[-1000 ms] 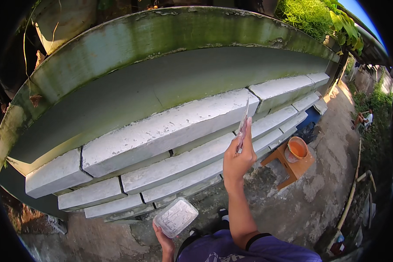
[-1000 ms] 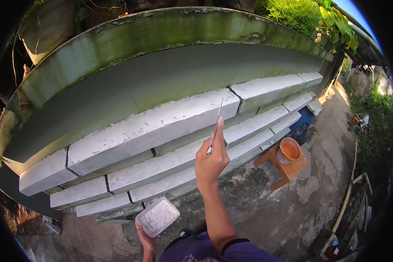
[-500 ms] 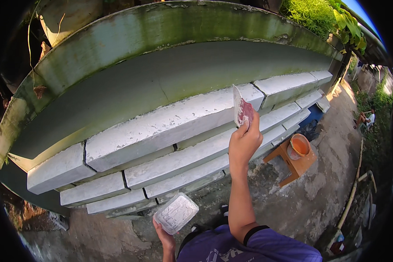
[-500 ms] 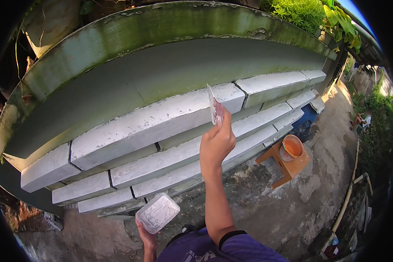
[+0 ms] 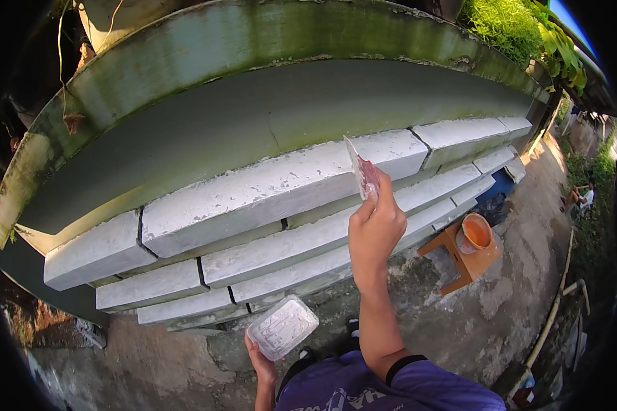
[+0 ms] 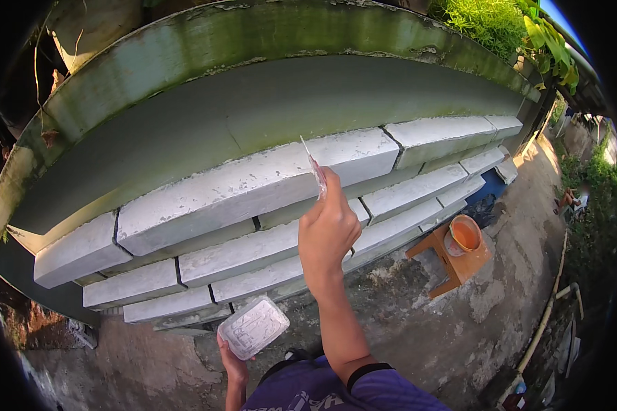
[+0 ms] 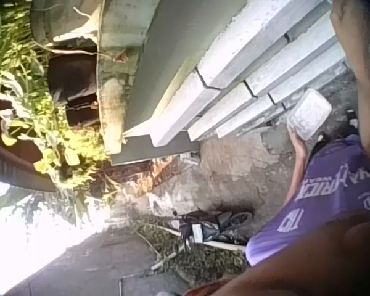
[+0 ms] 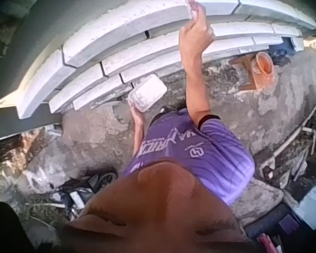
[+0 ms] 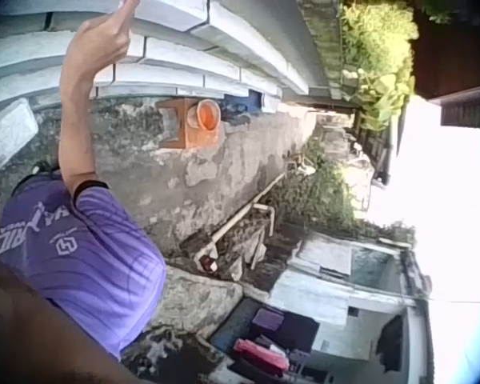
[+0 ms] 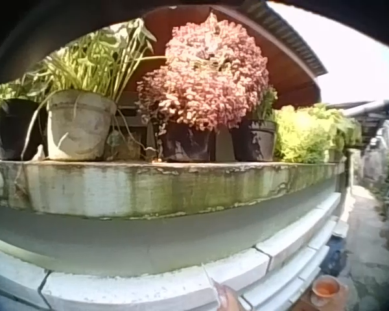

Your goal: Applying white wall putty to the horizontal grooves of a brick wall using a putty knife.

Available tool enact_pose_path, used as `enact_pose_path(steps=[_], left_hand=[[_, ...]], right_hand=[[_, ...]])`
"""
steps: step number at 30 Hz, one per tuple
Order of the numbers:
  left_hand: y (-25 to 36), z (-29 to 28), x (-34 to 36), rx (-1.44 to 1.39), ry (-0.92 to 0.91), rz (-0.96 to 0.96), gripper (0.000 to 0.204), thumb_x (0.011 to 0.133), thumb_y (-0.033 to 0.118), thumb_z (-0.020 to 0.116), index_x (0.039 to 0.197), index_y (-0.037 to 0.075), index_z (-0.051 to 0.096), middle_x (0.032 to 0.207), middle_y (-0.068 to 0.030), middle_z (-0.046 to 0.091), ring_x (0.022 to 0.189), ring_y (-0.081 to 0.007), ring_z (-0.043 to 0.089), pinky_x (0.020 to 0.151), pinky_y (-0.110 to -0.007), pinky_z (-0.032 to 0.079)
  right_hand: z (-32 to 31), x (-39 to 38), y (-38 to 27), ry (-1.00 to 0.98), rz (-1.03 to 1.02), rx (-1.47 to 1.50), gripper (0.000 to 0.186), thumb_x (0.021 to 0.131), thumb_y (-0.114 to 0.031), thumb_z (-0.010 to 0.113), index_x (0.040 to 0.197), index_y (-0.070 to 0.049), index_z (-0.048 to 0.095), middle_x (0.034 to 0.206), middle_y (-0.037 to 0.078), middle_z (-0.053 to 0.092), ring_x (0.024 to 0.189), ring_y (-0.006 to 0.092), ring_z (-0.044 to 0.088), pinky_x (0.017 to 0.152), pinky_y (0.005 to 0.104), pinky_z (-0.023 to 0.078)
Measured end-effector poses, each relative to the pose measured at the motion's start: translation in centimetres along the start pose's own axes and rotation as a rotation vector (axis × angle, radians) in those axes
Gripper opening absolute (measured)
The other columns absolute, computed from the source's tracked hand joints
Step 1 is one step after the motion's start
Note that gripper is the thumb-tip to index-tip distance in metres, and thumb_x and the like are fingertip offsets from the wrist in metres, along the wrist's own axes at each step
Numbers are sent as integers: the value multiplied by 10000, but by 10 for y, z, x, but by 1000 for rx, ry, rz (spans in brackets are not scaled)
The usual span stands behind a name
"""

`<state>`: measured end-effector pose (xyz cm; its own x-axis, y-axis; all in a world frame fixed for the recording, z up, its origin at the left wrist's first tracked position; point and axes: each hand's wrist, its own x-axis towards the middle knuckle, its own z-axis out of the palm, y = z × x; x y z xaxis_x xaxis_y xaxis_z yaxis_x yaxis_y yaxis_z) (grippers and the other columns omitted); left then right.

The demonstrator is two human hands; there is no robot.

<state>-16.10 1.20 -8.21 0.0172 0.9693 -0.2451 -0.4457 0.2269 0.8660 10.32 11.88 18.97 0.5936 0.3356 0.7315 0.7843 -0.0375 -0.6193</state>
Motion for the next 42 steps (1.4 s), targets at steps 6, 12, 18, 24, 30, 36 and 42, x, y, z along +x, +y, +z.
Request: enact_pose_path(steps=[6,12,18,24,30,36,42], left_hand=[[0,-3,-5,3,4,2,727,943,529,446,1537,174,224,1356,-95,526,953,-245,676,435,-294,503],[-1,-8,-11,-10,31,35,733,948,521,450,1540,158,215,1353,-110,525,959,-244,677,431,-302,516],[4,-8,-16,12,52,-2,684,967,521,409,1539,191,228,1372,-72,516,1002,-215,654,466,-286,495],[2,-8,-16,19,36,-2,695,964,524,411,1545,193,222,1379,-77,512,1007,-214,650,472,-281,497],[0,-11,-18,25,44,-28,691,967,506,399,1552,194,203,1387,-82,506,1025,-215,646,467,-282,497],[-3,-11,-18,-38,35,-43,703,949,435,423,1547,145,194,1356,-124,510,984,-253,679,442,-292,540],[0,-8,-20,-46,42,-28,690,951,442,418,1540,145,213,1350,-120,511,990,-248,676,449,-289,542]], right_hand=[[3,-13,-32,-151,-190,228,333,811,94,573,1107,-37,647,887,154,694,737,358,659,634,431,486],[11,20,-27,-211,-656,170,382,750,117,576,1079,-55,669,901,99,687,806,293,647,675,395,496],[7,39,-22,-281,-717,89,338,749,109,574,1028,-53,674,871,95,682,811,294,635,678,411,503],[17,59,-27,-419,-688,81,296,768,109,562,995,-45,674,853,105,693,811,304,623,694,424,507],[17,51,-22,-452,-712,119,305,777,105,559,1008,-48,685,899,111,709,827,314,623,724,429,511],[23,46,-20,-498,-782,96,325,770,108,559,1020,-47,697,897,117,710,838,323,619,739,428,513],[2,40,-19,-518,-823,95,352,747,124,567,1028,-41,701,880,111,710,841,321,618,734,419,516]])
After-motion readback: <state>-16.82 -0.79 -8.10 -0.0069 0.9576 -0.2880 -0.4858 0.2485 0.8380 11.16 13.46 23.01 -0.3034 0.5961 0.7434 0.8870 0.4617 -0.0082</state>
